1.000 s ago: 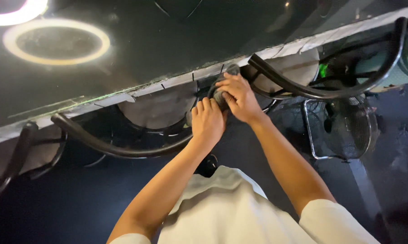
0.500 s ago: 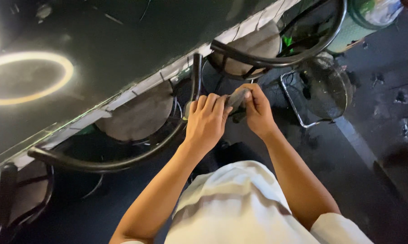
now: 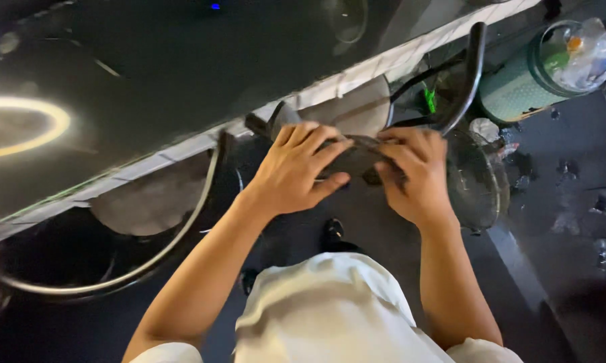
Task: The recorder wipes down a bar counter and then the metal railings of bar stools using a cleaning cloth.
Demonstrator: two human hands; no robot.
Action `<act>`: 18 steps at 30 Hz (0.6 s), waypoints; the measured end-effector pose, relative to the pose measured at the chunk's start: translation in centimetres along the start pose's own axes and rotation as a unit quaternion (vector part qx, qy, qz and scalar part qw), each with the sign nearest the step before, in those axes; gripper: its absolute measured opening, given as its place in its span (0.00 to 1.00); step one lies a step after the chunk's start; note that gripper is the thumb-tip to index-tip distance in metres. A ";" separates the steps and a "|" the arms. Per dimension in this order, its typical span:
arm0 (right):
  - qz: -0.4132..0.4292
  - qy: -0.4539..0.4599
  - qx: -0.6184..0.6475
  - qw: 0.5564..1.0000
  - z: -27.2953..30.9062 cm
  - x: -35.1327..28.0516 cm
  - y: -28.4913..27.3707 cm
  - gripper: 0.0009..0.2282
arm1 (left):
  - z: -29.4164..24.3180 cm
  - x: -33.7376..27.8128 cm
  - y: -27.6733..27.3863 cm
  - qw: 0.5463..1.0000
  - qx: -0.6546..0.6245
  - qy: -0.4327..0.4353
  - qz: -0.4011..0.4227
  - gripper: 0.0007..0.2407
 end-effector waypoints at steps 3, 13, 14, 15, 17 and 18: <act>0.173 0.045 -0.043 0.983 -6.0 -0.9 4.5 0.18 | 3.2 -2.6 8.6 0.992 0.009 -0.073 0.104 0.19; 0.204 -0.032 -0.026 0.978 -6.6 -0.1 7.5 0.25 | 6.0 -2.6 10.1 0.957 0.018 -0.234 0.172 0.24; 0.195 -0.034 -0.016 0.980 -6.3 0.3 7.4 0.24 | 6.0 -2.2 9.8 0.961 0.049 -0.212 0.174 0.23; 0.189 -0.030 -0.009 0.981 -6.2 0.4 7.1 0.23 | 5.8 -1.9 9.8 0.963 0.074 -0.188 0.177 0.22; 0.195 -0.019 -0.017 0.980 -6.4 0.3 7.5 0.22 | 5.9 -2.2 10.0 0.968 0.078 -0.169 0.168 0.22; 0.196 -0.012 -0.027 0.980 -6.6 0.2 7.7 0.21 | 5.8 -2.2 10.1 0.973 0.086 -0.148 0.155 0.21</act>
Point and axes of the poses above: each hand's wrist, its own x-axis towards the middle knuckle, its own y-axis out of the palm, z = x × y, the point moved 10 cm from there along x, towards the middle knuckle, and after that the axes turned 10 degrees about y, right-handed, at the moved point
